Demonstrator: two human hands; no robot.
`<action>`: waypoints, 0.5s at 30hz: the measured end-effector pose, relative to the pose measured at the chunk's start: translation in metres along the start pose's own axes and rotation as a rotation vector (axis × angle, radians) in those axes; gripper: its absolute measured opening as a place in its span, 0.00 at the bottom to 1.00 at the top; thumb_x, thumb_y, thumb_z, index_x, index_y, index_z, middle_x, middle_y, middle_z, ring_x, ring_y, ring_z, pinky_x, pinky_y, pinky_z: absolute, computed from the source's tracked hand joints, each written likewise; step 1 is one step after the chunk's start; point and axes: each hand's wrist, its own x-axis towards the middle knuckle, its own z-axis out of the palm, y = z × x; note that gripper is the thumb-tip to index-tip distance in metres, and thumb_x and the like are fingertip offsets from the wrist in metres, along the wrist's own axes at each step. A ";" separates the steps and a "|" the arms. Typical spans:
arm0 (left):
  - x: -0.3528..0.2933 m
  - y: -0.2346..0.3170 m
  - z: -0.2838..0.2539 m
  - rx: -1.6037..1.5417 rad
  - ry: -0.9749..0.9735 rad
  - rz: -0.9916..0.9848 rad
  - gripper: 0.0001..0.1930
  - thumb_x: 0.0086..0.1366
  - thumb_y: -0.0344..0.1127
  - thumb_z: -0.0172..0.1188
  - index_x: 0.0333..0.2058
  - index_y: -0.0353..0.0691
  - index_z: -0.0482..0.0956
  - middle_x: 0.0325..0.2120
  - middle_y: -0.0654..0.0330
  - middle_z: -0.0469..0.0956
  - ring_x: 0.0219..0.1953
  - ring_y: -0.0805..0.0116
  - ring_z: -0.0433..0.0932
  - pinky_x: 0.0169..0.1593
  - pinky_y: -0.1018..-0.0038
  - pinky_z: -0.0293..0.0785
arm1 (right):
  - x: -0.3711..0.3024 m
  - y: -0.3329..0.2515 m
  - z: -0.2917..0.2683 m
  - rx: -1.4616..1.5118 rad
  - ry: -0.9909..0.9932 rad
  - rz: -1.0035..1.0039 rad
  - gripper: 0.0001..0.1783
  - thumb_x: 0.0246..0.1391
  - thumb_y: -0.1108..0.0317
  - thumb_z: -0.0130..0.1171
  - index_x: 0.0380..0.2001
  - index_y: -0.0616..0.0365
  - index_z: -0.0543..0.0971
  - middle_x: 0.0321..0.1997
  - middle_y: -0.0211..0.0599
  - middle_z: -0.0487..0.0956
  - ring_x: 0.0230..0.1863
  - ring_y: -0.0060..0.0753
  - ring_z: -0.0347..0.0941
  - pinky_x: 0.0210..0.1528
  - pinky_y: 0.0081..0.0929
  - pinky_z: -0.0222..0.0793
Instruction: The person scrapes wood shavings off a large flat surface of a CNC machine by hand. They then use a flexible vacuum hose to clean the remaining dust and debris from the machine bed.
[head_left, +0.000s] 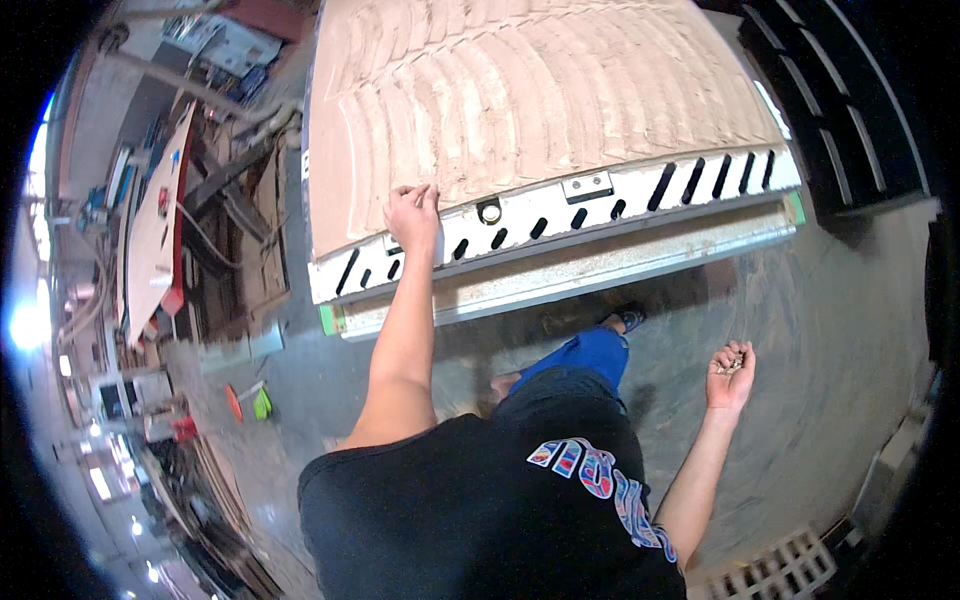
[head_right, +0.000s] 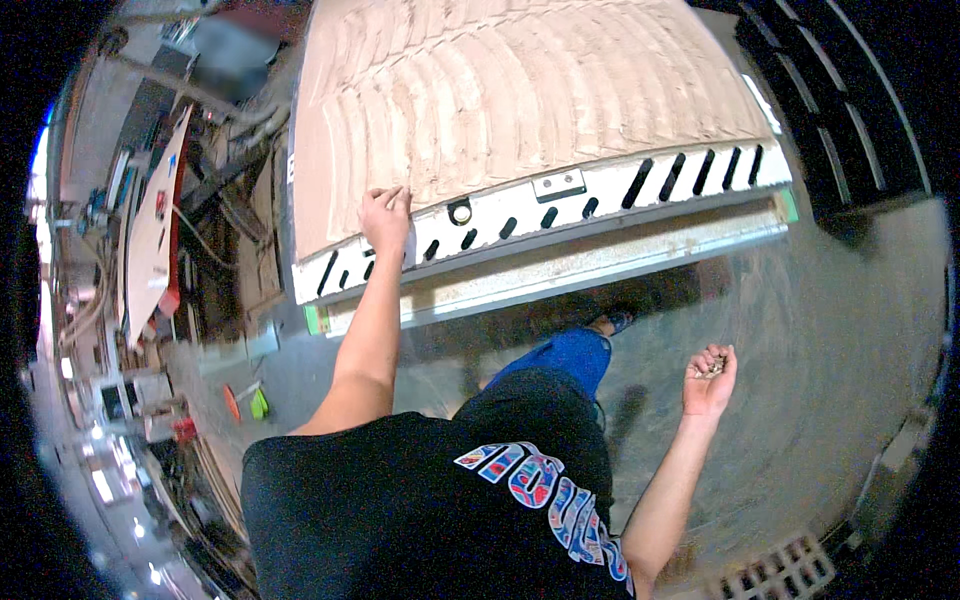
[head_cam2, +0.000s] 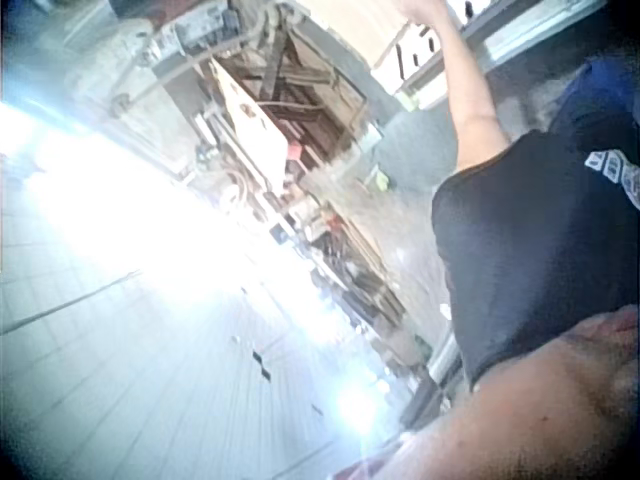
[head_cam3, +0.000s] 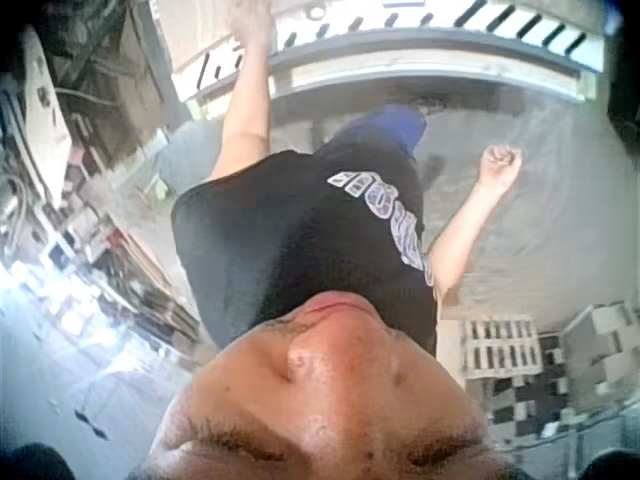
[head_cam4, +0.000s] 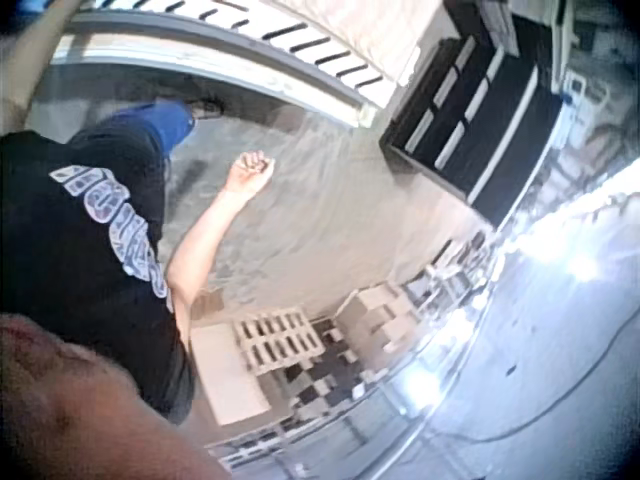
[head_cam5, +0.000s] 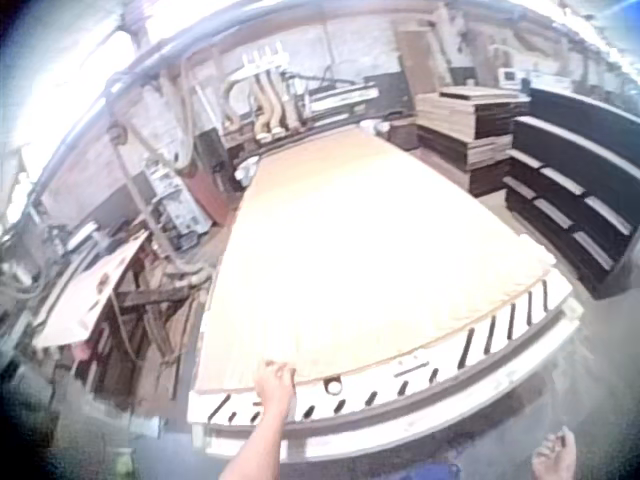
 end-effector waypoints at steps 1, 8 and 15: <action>-0.009 0.009 0.006 0.015 0.009 -0.037 0.13 0.65 0.47 0.71 0.37 0.43 0.92 0.48 0.56 0.82 0.51 0.51 0.79 0.59 0.56 0.71 | 0.019 -0.018 0.008 -0.012 0.021 0.010 0.12 0.73 0.62 0.57 0.32 0.53 0.76 0.32 0.31 0.75 0.29 0.25 0.67 0.29 0.25 0.65; -0.015 -0.005 0.056 0.156 0.173 -0.200 0.13 0.60 0.41 0.71 0.36 0.38 0.93 0.42 0.49 0.88 0.44 0.52 0.86 0.51 0.59 0.80 | 0.117 -0.113 0.076 -0.229 0.133 0.253 0.13 0.69 0.62 0.61 0.28 0.52 0.76 0.29 0.33 0.76 0.27 0.25 0.68 0.28 0.24 0.67; -0.009 0.187 0.104 -0.036 0.288 -0.035 0.08 0.63 0.29 0.69 0.40 0.38 0.91 0.45 0.52 0.85 0.53 0.55 0.80 0.58 0.58 0.75 | 0.222 -0.238 0.140 -0.066 0.101 0.337 0.14 0.73 0.61 0.54 0.31 0.54 0.74 0.29 0.33 0.74 0.28 0.27 0.67 0.29 0.25 0.67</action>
